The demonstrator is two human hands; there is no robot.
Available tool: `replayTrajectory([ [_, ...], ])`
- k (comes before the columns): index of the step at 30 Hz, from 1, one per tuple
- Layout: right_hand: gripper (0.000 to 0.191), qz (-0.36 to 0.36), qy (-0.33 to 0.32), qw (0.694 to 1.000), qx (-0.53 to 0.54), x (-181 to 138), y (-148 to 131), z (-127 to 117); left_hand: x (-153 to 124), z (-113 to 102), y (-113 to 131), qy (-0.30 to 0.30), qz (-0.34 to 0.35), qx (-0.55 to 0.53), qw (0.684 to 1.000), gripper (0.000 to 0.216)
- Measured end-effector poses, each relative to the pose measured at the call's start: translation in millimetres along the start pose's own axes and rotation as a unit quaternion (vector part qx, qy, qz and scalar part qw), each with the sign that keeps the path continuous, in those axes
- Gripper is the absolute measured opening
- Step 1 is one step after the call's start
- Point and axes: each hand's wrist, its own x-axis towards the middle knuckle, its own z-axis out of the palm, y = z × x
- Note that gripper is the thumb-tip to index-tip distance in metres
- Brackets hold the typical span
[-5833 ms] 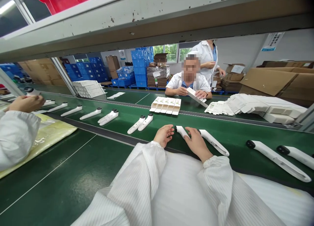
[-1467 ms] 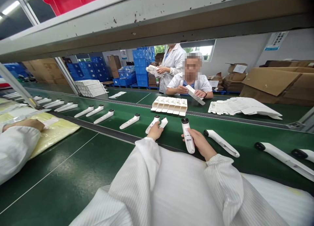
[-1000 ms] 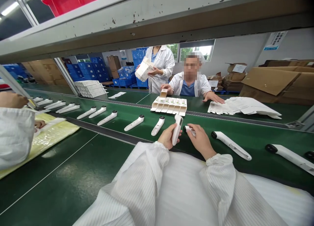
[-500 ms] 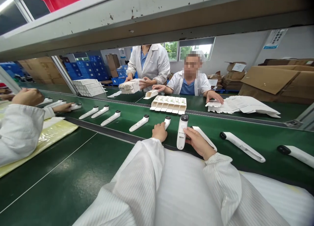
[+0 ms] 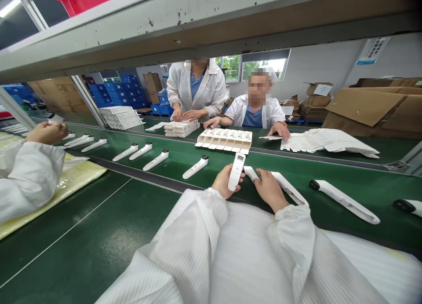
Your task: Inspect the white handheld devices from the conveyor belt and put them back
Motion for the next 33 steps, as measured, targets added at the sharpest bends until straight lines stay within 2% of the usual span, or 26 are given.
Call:
replayTrajectory([
  [2,0.031,-0.045,0.009,0.998,0.049,-3,-7,0,0,6,-6,0.009,0.006,0.004,1.0,0.024],
  [4,0.033,-0.052,-0.034,0.988,0.143,-6,-17,1,0,9,-12,-0.003,0.042,-0.002,0.999,0.018],
  [6,0.035,-0.01,-0.098,0.961,0.257,-10,-24,2,0,11,-16,-0.024,0.085,-0.002,0.996,0.021],
  [8,0.039,0.046,-0.146,0.924,0.35,-12,-29,2,1,10,-15,-0.025,0.097,0.023,0.995,0.02],
  [10,0.041,0.084,-0.174,0.891,0.41,-14,-30,1,4,5,-9,0.003,0.097,0.091,0.991,0.016],
  [12,0.038,0.1,-0.188,0.876,0.433,-14,-29,-1,6,-6,1,0.065,0.144,0.22,0.963,0.017],
  [13,0.036,0.106,-0.191,0.873,0.437,-14,-28,-2,7,-14,8,0.114,0.185,0.308,0.926,0.02],
  [14,0.034,0.111,-0.193,0.87,0.439,-14,-27,-3,7,-23,14,0.171,0.229,0.402,0.87,0.023],
  [16,0.031,0.118,-0.2,0.867,0.441,-14,-26,-5,7,-41,26,0.289,0.272,0.572,0.718,0.033],
  [17,0.03,0.118,-0.205,0.865,0.441,-15,-27,-5,6,-49,30,0.326,0.247,0.631,0.659,0.036],
  [18,0.029,0.116,-0.211,0.864,0.442,-15,-27,-6,6,-56,33,0.336,0.207,0.677,0.621,0.036],
  [19,0.028,0.114,-0.217,0.863,0.442,-16,-28,-6,6,-61,35,0.335,0.171,0.708,0.598,0.036],
  [20,0.028,0.112,-0.222,0.862,0.442,-16,-29,-7,6,-64,36,0.325,0.143,0.726,0.589,0.036],
  [21,0.028,0.113,-0.224,0.861,0.442,-17,-29,-7,7,-65,35,0.312,0.131,0.73,0.594,0.038],
  [22,0.028,0.115,-0.225,0.861,0.442,-17,-30,-7,9,-64,35,0.299,0.134,0.718,0.614,0.04],
  [23,0.027,0.119,-0.224,0.861,0.441,-17,-31,-7,10,-62,33,0.287,0.145,0.688,0.651,0.042],
  [25,0.027,0.137,-0.22,0.862,0.435,-17,-31,-5,13,-55,30,0.252,0.161,0.565,0.769,0.041],
  [27,0.026,0.157,-0.211,0.873,0.411,-15,-29,-3,13,-46,26,0.194,0.155,0.375,0.894,0.036],
  [28,0.026,0.163,-0.205,0.885,0.386,-13,-26,-1,13,-42,24,0.162,0.14,0.275,0.937,0.033],
  [30,0.023,0.158,-0.181,0.927,0.289,-10,-19,2,11,-32,20,0.104,0.097,0.12,0.983,0.032],
  [33,0.019,0.107,-0.122,0.983,0.09,-4,-7,5,6,-18,12,0.052,0.053,0.037,0.997,0.033],
])
